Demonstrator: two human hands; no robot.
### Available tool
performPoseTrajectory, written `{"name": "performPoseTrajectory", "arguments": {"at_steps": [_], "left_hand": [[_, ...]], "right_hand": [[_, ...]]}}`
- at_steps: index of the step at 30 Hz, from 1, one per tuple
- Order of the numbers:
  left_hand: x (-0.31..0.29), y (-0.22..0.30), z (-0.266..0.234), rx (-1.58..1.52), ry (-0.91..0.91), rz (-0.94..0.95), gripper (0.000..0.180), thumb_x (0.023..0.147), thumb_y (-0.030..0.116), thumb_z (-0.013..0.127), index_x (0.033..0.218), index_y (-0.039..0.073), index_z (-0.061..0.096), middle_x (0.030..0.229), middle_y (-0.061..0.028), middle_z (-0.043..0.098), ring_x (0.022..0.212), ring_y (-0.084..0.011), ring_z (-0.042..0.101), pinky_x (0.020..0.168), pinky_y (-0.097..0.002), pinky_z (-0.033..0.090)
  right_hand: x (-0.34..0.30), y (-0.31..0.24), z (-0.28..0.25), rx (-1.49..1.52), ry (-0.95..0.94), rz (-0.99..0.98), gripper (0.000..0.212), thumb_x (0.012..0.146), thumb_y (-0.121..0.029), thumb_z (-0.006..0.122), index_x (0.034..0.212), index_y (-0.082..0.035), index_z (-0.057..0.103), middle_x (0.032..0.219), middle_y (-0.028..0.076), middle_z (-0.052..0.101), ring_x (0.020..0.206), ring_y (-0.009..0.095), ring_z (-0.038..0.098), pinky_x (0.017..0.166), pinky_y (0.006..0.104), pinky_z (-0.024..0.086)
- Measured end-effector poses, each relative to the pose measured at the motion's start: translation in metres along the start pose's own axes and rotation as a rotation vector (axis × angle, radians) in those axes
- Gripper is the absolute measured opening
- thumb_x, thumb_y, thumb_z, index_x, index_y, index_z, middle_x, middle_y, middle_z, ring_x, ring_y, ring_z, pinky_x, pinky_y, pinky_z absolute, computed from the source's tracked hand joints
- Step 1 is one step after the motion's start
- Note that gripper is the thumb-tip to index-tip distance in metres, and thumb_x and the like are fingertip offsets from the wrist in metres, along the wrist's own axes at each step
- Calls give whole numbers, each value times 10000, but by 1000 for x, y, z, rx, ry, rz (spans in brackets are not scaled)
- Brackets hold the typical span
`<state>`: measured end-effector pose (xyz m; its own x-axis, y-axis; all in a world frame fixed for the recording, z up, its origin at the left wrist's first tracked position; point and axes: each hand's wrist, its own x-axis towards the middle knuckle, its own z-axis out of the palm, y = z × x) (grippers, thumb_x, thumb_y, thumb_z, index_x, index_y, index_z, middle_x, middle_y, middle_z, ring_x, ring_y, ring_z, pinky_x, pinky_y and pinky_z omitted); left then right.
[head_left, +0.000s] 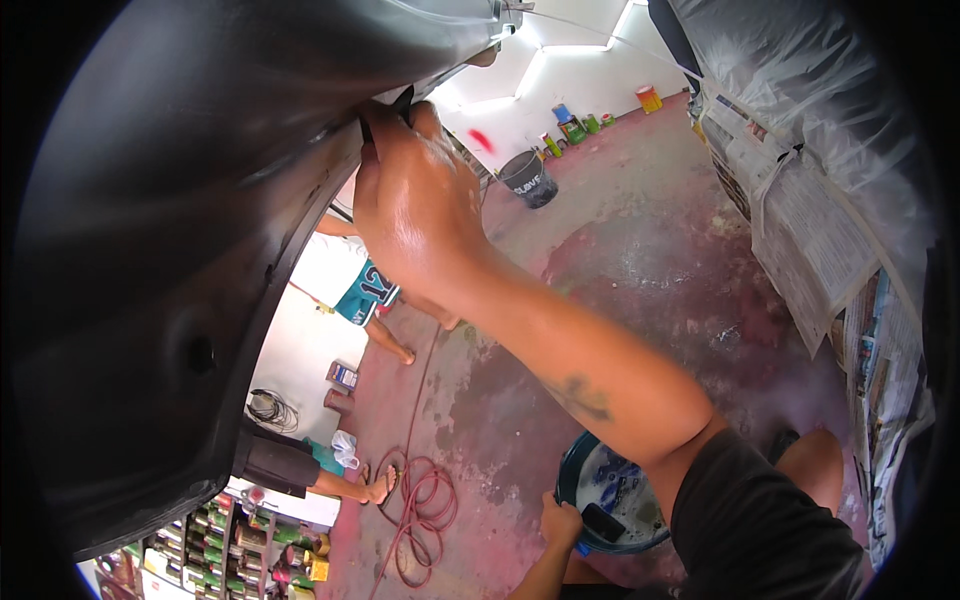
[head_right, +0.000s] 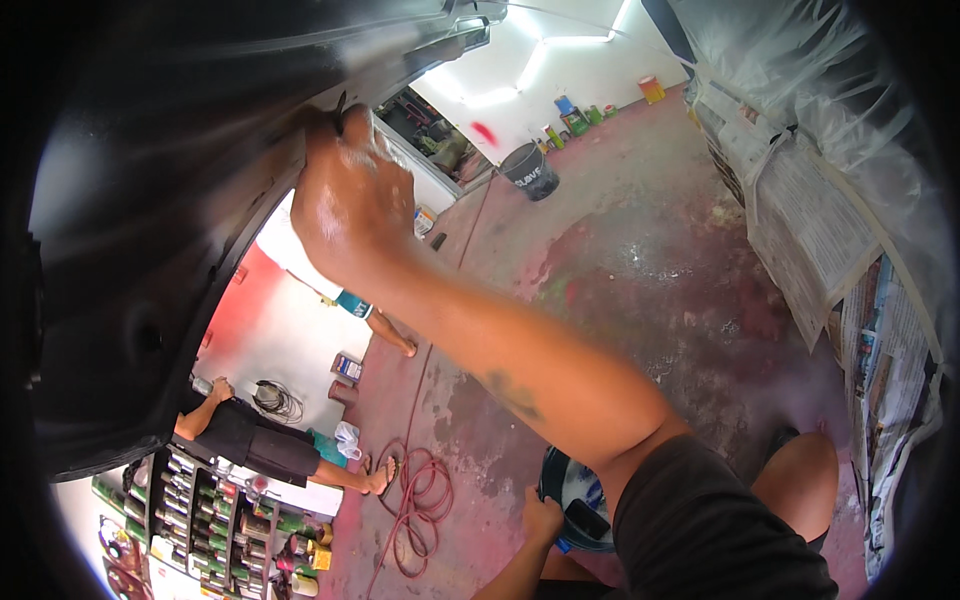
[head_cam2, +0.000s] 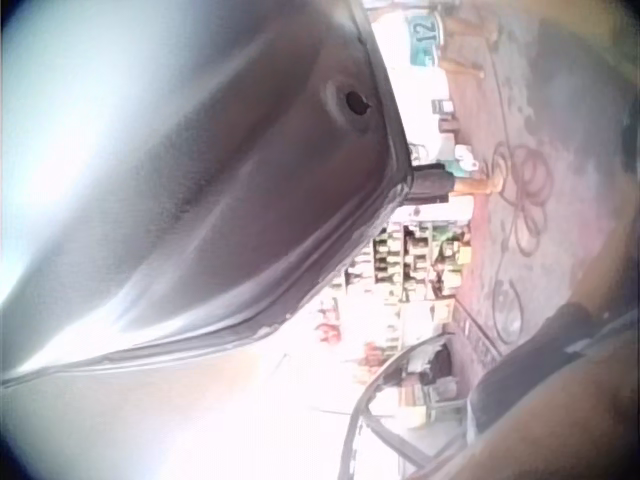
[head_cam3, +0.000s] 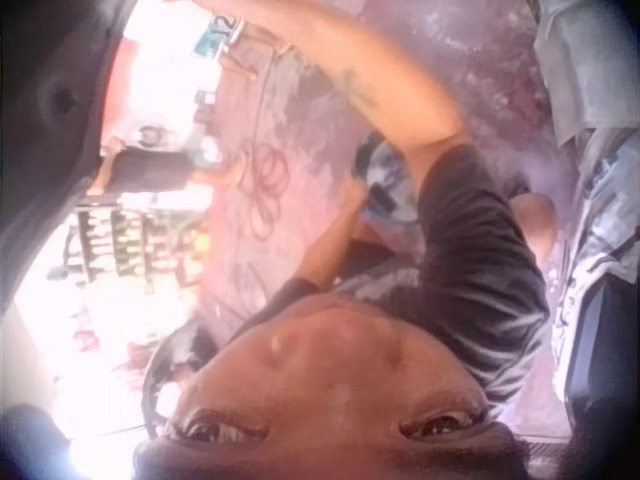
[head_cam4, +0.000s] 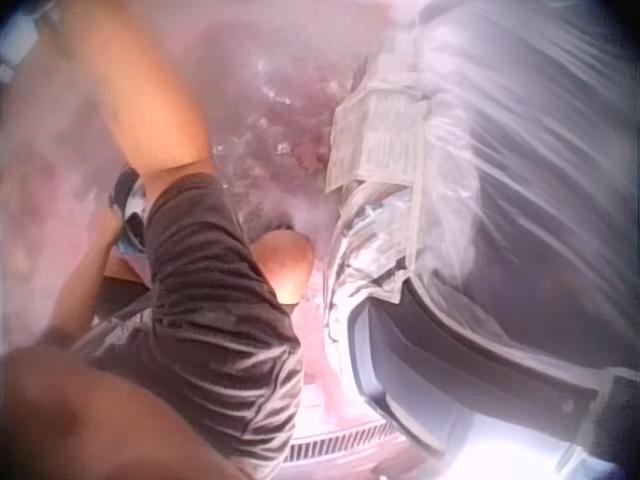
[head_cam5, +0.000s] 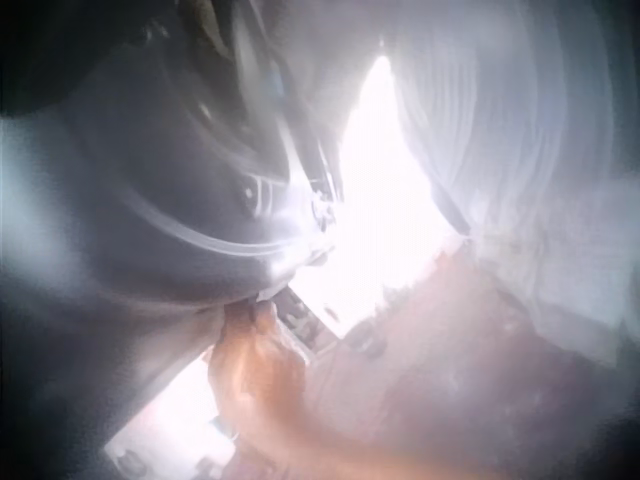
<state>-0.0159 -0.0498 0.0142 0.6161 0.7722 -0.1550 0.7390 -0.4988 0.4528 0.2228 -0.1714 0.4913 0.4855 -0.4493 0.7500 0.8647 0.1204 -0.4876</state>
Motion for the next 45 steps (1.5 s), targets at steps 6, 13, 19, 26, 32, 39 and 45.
{"name": "performPoseTrajectory", "arguments": {"at_steps": [6, 13, 19, 26, 32, 39, 45], "left_hand": [[-4, 1, -3, -21, 7, 7, 393, 995, 193, 550, 1372, 87, 524, 1217, -274, 709, 1147, -484, 672, 968, -540, 505], [-4, -4, -2, 4, 2, -33, 400, 995, 184, 549, 1378, 67, 525, 1223, -279, 706, 1154, -479, 671, 979, -530, 505], [-5, -7, 1, -61, 15, 20, 370, 992, 169, 548, 1349, 74, 537, 1220, -277, 704, 1155, -480, 667, 979, -530, 501], [-6, 2, -4, -14, 0, 26, 386, 992, 179, 546, 1364, 77, 521, 1218, -279, 704, 1143, -491, 667, 967, -536, 503], [-2, -1, -2, -12, -7, 11, 403, 993, 185, 547, 1382, 88, 510, 1220, -268, 708, 1141, -484, 670, 965, -542, 502], [-1, -6, 0, -13, -7, 9, 394, 995, 175, 543, 1377, 84, 514, 1226, -265, 705, 1145, -475, 673, 971, -532, 503], [1, -12, 6, -51, -6, 62, 376, 998, 183, 541, 1365, 105, 525, 1214, -255, 713, 1132, -478, 674, 959, -541, 505]], "right_hand": [[-3, -8, -7, 14, -85, 41, 306, 981, -74, 520, 1257, -22, 640, 1137, 303, 611, 997, 506, 647, 876, 584, 521], [-1, -6, -14, -3, -152, 76, 388, 923, -43, 571, 1306, -34, 631, 1256, 273, 589, 1076, 500, 660, 908, 566, 548], [3, 14, -10, 35, -153, 78, 472, 913, -35, 588, 1383, -74, 619, 1220, 262, 597, 1043, 493, 663, 886, 563, 548], [0, 2, -17, 60, -174, 26, 426, 888, -52, 627, 1313, -71, 628, 1246, 280, 590, 1086, 496, 643, 941, 566, 530], [9, 11, -15, -97, -182, -24, 428, 861, -68, 664, 1289, -71, 640, 1256, 256, 597, 1134, 465, 632, 952, 540, 536], [8, 13, -15, -78, -184, -31, 362, 982, -76, 541, 1327, -47, 646, 1199, 268, 618, 1096, 478, 642, 937, 543, 529], [29, 40, -16, -62, -163, 73, 364, 988, -125, 578, 1337, -33, 631, 1221, 275, 625, 1132, 471, 635, 979, 529, 514]]}}
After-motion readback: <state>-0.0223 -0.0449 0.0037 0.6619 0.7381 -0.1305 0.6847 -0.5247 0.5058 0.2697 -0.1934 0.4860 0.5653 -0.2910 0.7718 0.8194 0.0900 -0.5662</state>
